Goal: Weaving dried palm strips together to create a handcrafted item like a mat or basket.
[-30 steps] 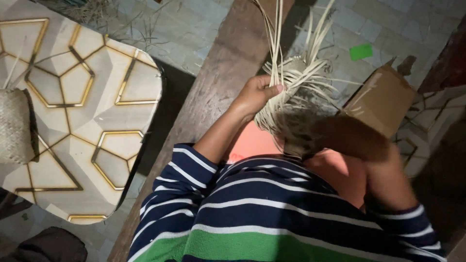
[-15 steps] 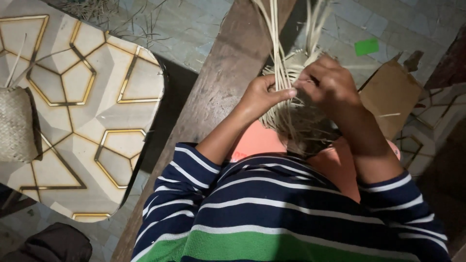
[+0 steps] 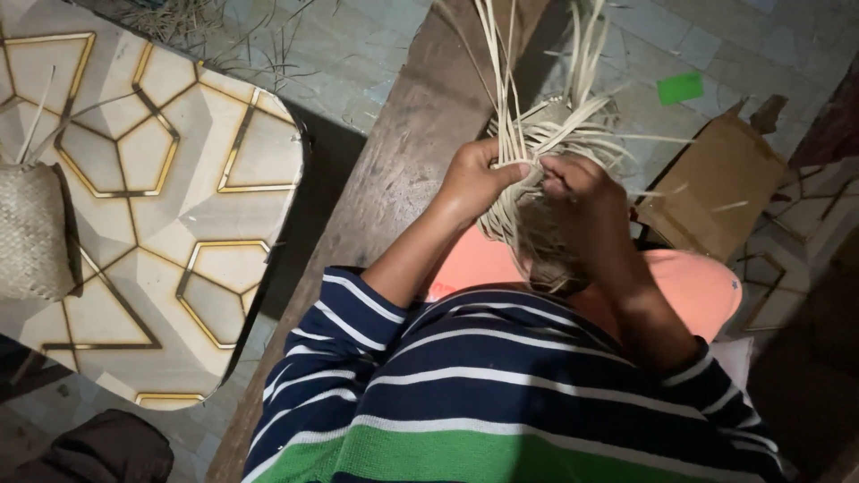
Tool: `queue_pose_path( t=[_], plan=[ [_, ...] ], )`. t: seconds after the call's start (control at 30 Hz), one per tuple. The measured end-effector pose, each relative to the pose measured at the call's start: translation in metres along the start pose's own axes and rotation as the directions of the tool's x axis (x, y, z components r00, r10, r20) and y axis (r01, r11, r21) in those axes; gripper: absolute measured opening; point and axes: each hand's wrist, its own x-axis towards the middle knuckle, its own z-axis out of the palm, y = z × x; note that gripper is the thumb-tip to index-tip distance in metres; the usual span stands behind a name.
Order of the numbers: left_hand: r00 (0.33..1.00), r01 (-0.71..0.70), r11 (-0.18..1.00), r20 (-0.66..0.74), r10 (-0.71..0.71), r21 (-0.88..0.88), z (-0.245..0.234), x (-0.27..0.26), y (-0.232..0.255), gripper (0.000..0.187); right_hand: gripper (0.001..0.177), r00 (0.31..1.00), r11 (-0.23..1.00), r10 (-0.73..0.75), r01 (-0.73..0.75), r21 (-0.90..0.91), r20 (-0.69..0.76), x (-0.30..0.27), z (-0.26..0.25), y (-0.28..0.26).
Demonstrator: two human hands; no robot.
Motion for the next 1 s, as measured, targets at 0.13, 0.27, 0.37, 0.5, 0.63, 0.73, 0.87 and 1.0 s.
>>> queue_pose_path(
  t=[0.13,0.27,0.37,0.5,0.63,0.73,0.87,1.0],
  plan=[
    [0.999,0.034,0.994,-0.009,-0.035,-0.099,0.001,-0.003,0.004,0.021,0.018,0.992,0.995,-0.052,0.062,0.082,-0.116,-0.005,0.013,0.007],
    [0.999,0.028,0.990,-0.012,-0.030,-0.135,0.001,-0.006,0.012,0.016,0.018,0.992,0.996,-0.035,0.045,0.080,-0.122,-0.008,0.014,-0.010],
    [0.999,-0.013,0.999,-0.034,0.011,-0.047,0.000,-0.007,0.015,0.018,0.018,0.976,0.978,-0.202,0.205,0.033,-0.087,-0.005,0.010,-0.009],
    [0.999,-0.041,0.999,-0.014,0.041,0.036,-0.002,-0.004,0.001,0.018,0.022,0.930,0.947,-0.275,0.305,0.097,-0.244,-0.008,0.015,-0.007],
    [0.999,0.038,0.967,0.005,-0.038,-0.250,0.001,-0.007,0.001,0.016,0.016,0.966,0.867,0.011,0.120,0.484,-0.259,-0.009,0.016,-0.005],
    [0.997,0.077,0.920,0.035,-0.069,-0.383,0.002,-0.008,0.004,0.015,0.016,0.966,0.857,0.066,0.074,0.511,-0.251,-0.011,0.024,0.003],
    [0.997,0.072,0.893,0.066,-0.048,-0.444,-0.002,-0.008,-0.001,0.017,0.017,0.923,0.887,-0.113,0.261,0.382,-0.366,-0.006,0.025,0.001],
    [0.997,0.083,0.874,0.033,-0.076,-0.479,0.004,-0.004,-0.005,0.018,0.014,0.935,0.910,-0.150,0.258,0.325,-0.322,-0.008,0.019,-0.005]
  ],
)
